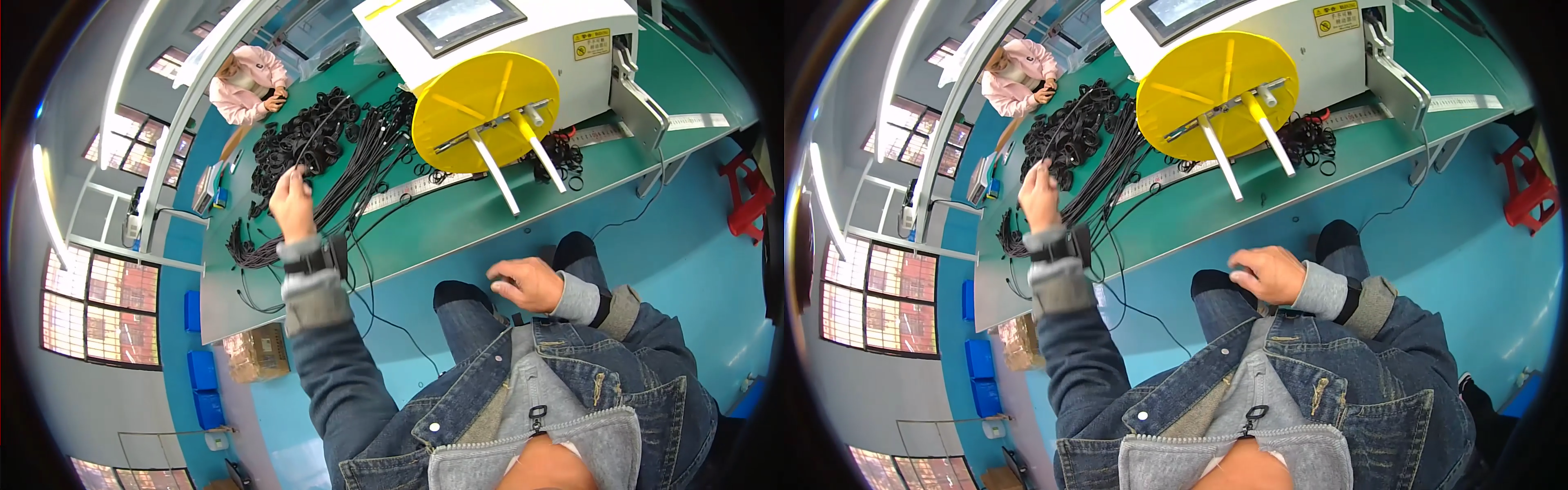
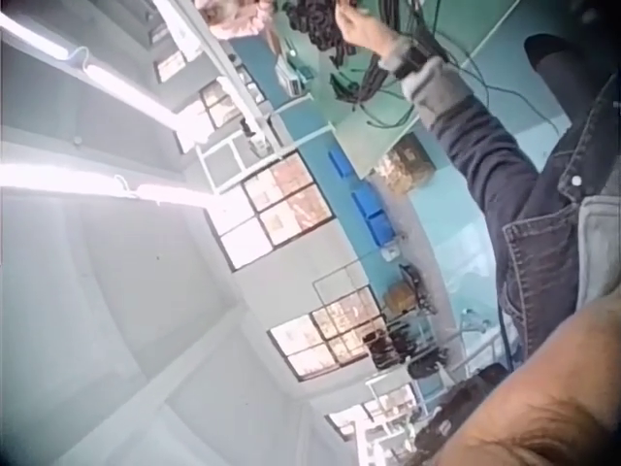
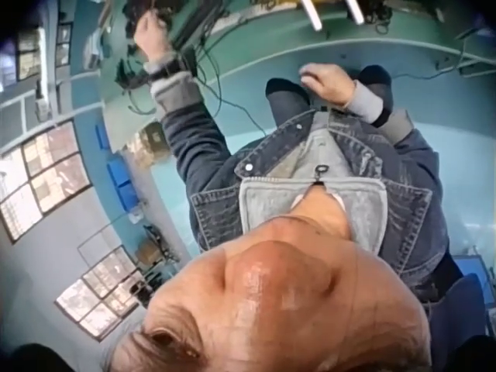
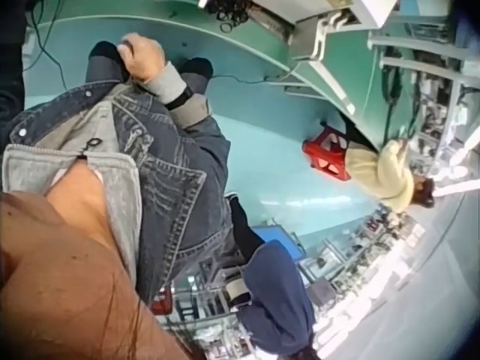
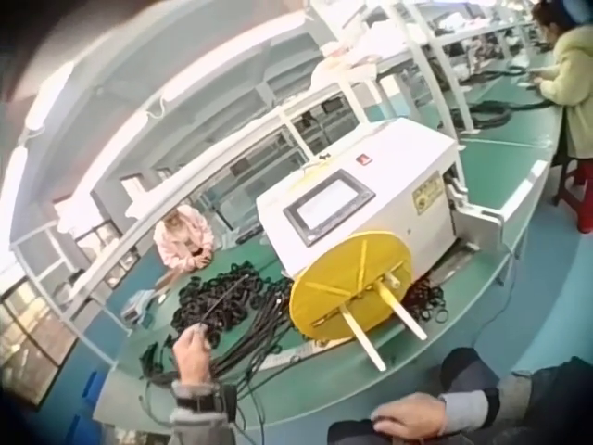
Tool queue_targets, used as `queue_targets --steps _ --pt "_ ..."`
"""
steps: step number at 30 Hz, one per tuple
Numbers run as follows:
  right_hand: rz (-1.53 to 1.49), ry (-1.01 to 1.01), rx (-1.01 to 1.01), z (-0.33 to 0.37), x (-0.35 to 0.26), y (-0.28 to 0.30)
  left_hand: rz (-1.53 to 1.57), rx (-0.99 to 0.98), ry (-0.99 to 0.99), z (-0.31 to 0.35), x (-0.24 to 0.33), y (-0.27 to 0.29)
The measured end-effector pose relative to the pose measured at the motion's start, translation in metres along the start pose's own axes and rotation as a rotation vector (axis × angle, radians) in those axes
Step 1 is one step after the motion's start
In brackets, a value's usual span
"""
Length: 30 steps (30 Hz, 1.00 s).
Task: The person picks up a cable, winds it around the pegs of a machine, and removes the coiled cable to secure it with a rubber band. This process is repeated for several cables.
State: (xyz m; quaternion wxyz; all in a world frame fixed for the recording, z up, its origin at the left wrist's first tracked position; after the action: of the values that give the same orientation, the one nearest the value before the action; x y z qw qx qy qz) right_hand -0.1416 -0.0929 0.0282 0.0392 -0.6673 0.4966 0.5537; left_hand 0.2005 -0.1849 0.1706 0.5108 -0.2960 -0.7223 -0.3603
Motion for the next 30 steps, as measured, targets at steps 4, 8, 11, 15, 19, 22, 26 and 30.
queue_targets --steps 4,8,11,15,19,22,26,30 --pt "0.398 0.618 0.559 -0.019 -0.097 0.060 -0.162 -0.093 -0.164 0.117 0.048 0.002" --pt "0.701 0.612 0.493 -0.025 -0.122 0.080 -0.279 -0.247 -0.258 0.197 0.059 -0.017" --pt "0.673 0.637 0.484 -0.010 -0.104 0.089 -0.249 -0.388 -0.256 0.213 0.066 -0.039" --pt "0.724 0.564 0.444 0.013 -0.093 0.109 -0.054 -0.422 -0.109 0.217 0.081 -0.063" --pt "0.761 0.575 0.586 0.026 -0.095 0.137 -0.035 -0.682 -0.213 0.239 0.103 -0.091" --pt "0.773 0.547 0.688 0.022 -0.075 0.152 -0.094 -0.643 -0.313 0.223 0.100 -0.116" --pt "0.742 0.442 0.726 -0.006 -0.024 0.149 -0.061 -0.405 -0.260 0.174 0.059 -0.150" --pt "0.694 0.387 0.742 -0.029 0.002 0.144 0.033 -0.359 -0.277 0.154 0.041 -0.159"
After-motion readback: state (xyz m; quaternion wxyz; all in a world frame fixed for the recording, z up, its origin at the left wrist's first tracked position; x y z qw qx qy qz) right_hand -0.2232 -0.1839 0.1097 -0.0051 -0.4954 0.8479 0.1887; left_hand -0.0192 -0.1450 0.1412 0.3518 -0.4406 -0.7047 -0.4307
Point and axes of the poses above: each hand's wrist, its own z-axis away from the middle knuckle, its own y-axis out of the back of the hand, x = y × z, the point moved 4 cm from there along -z, towards the middle knuckle, and after that the axes turned 12 degrees about y, right-handed, at the moved point
